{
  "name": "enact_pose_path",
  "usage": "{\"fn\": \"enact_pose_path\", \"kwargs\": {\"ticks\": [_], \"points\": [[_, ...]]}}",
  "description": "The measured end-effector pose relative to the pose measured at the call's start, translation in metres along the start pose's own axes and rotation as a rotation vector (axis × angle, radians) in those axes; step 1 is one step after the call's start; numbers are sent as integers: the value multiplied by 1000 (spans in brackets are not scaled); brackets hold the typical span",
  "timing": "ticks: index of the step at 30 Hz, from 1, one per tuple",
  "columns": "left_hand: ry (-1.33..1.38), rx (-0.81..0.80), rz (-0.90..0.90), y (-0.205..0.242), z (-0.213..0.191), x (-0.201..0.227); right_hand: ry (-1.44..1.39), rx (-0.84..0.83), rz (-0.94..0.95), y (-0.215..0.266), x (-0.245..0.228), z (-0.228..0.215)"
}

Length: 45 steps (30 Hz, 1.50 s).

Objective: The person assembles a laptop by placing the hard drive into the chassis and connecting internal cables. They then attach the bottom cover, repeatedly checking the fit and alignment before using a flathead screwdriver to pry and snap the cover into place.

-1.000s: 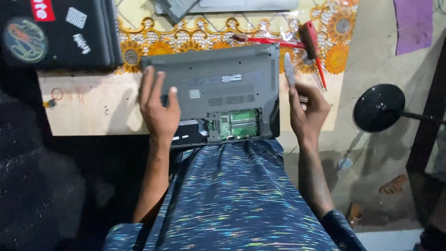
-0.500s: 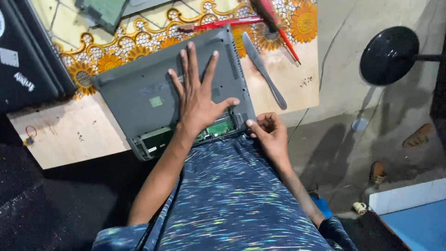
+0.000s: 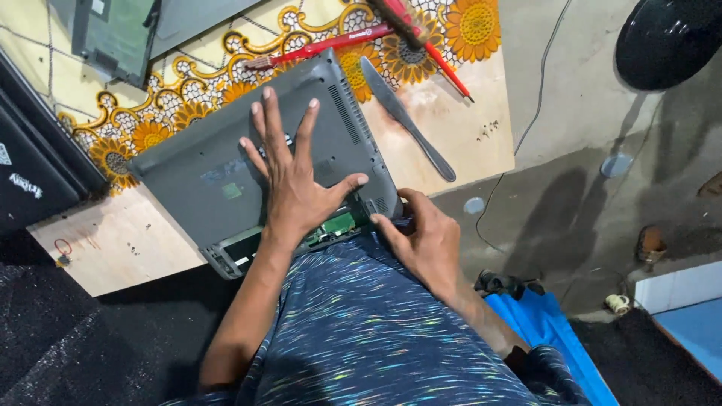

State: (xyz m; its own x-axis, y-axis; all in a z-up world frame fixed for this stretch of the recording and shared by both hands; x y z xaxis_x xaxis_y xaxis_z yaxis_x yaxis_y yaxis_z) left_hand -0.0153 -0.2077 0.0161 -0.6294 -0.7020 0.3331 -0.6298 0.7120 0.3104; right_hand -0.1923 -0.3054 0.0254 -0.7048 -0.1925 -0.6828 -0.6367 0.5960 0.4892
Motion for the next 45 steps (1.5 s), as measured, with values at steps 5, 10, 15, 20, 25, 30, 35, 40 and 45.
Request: {"fn": "enact_pose_path", "kwargs": {"ticks": [5, 10, 15, 20, 25, 30, 35, 40, 45], "points": [[57, -52, -21, -2, -7, 2, -237, 7, -82, 2, 8, 8], [56, -45, -25, -3, -8, 6, -322, 40, -99, 1, 9, 5], [24, -30, -29, -2, -7, 9, -357, 40, -125, 0, 16, 8], [-7, -49, -65, -5, -3, 10, -495, 27, -112, -1, 26, 15], [63, -27, -60, -7, -10, 13, -545, 99, -194, 6, 15, 9], [74, -14, -63, -7, -9, 15, -580, 93, -175, 6, 19, 12], [5, 0, -83, -8, -7, 14, -590, 54, -64, -4, 32, 18], [-39, 5, -82, -5, -3, 6, -539, 32, -93, -5, 29, 15], [230, 385, 30, 18, -25, -55, -622, 117, -100, -7, 32, 15]]}}
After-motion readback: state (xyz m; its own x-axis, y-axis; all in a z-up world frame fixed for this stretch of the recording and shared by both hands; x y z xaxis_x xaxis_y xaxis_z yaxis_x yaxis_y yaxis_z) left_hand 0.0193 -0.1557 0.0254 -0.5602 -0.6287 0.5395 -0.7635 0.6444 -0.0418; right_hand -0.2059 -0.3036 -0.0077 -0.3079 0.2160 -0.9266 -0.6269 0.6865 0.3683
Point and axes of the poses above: each hand's wrist, its own y-axis away from the middle knuckle, its own z-axis out of the palm, x = y × z, the point moved 5 cm from there along -y, towards the middle knuckle, and after that the axes turned 4 degrees about -y, right-handed, at the moved point
